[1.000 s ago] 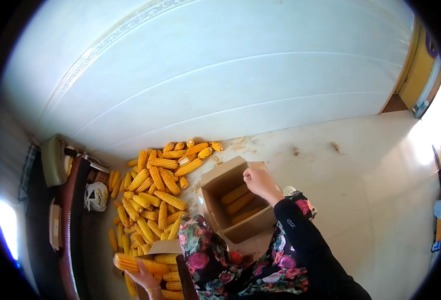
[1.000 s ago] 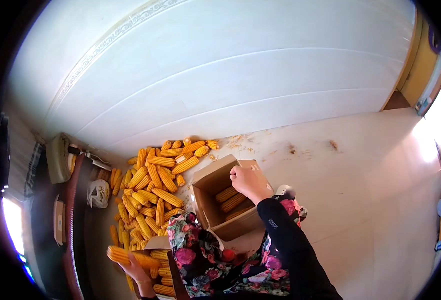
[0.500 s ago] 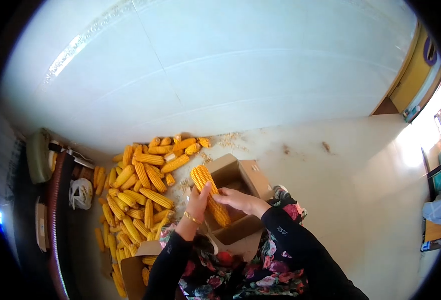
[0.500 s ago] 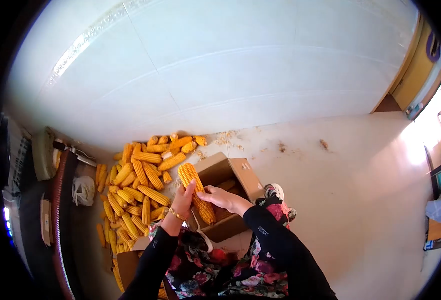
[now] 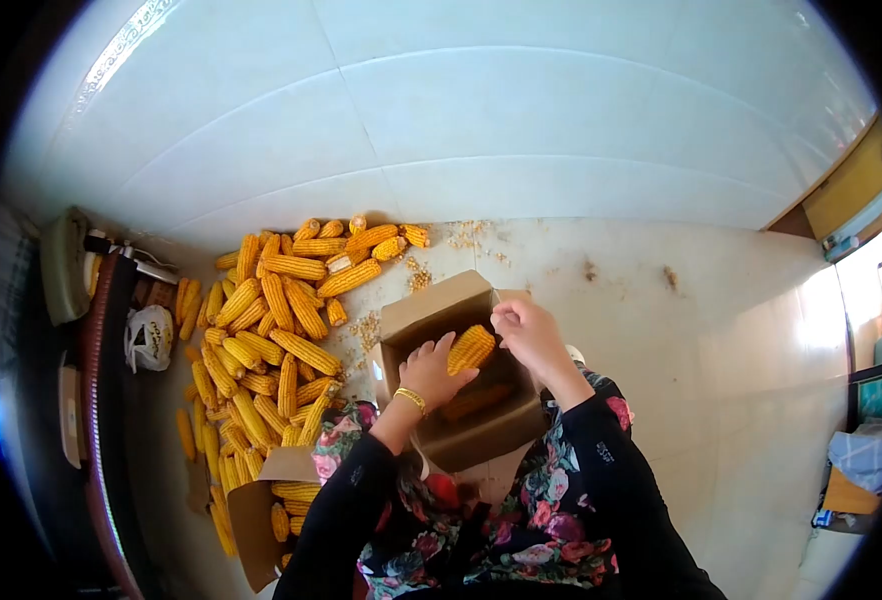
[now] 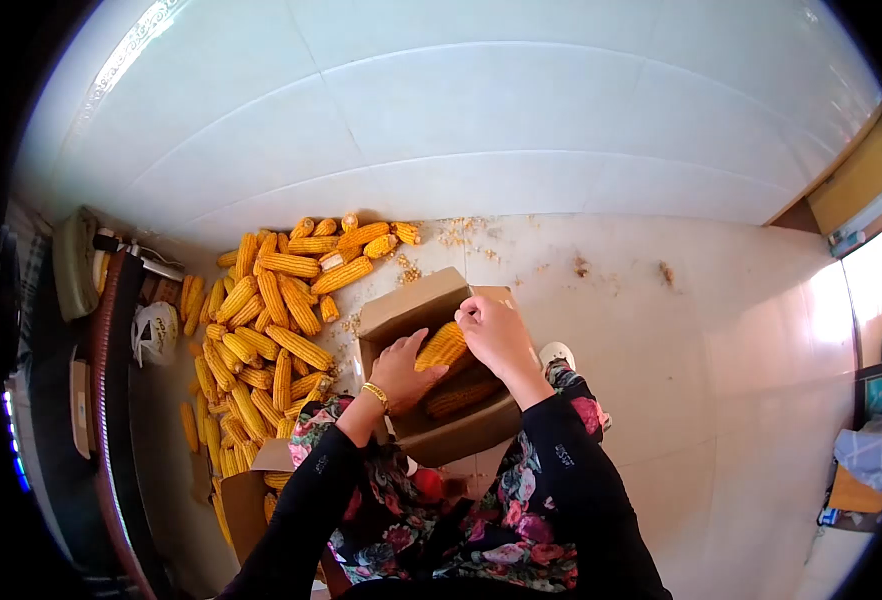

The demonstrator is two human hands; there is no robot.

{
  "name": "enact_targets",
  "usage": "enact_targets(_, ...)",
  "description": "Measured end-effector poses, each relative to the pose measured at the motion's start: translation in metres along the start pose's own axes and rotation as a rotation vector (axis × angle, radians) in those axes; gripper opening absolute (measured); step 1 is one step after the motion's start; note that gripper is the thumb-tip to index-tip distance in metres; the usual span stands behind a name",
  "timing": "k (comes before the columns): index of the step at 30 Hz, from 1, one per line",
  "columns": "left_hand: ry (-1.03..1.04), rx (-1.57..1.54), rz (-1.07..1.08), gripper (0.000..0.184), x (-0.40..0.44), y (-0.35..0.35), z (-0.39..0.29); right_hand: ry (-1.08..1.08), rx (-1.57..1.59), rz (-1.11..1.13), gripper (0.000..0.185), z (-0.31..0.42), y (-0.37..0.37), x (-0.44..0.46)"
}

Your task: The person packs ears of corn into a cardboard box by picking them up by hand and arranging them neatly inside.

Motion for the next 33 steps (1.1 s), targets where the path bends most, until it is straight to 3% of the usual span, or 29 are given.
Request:
enact_targets(4,0.018,0.053,-0.215,0.065,0.002,0.001,0.004,0.006,0.005,-0.015,0.026,0.0,-0.003,0.0)
enact_targets(12,0.003,-0.065,-0.12,0.06,0.006,0.008,0.01,0.046,-0.057,0.138,0.028,0.017,0.003,-0.012)
enact_targets(23,0.038,0.002,0.025,0.049,-0.007,0.014,0.017,0.036,-0.052,0.124,0.027,0.012,0.001,-0.007)
enact_targets(25,0.213,-0.131,-0.366,0.041,-0.011,-0.004,0.021,0.015,-0.048,0.093,0.027,0.014,-0.005,-0.008)
enact_targets(27,0.214,-0.197,-0.678,0.037,-0.051,-0.066,-0.007,-0.019,-0.098,0.066,0.026,0.021,-0.011,-0.009)
enact_targets(29,0.176,0.023,-0.963,0.038,-0.104,-0.107,-0.006,-0.021,-0.104,0.064,0.026,0.031,-0.017,-0.017)
enact_targets(31,0.041,0.144,-1.124,0.039,-0.165,-0.12,0.026,-0.029,-0.113,0.085,0.026,0.035,-0.016,-0.024)
enact_targets(33,-0.227,0.172,-1.137,0.041,-0.224,-0.105,0.083,-0.034,-0.116,0.097,0.025,0.034,-0.012,-0.022)
Point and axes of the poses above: each hand's wrist, its own x-axis towards the middle knuckle, its own y-axis out of the palm, z = x × y, the point moved 4 cm from there along x, towards the middle knuckle, and after that the axes turned 7 degrees about y, right-handed, at the moved point
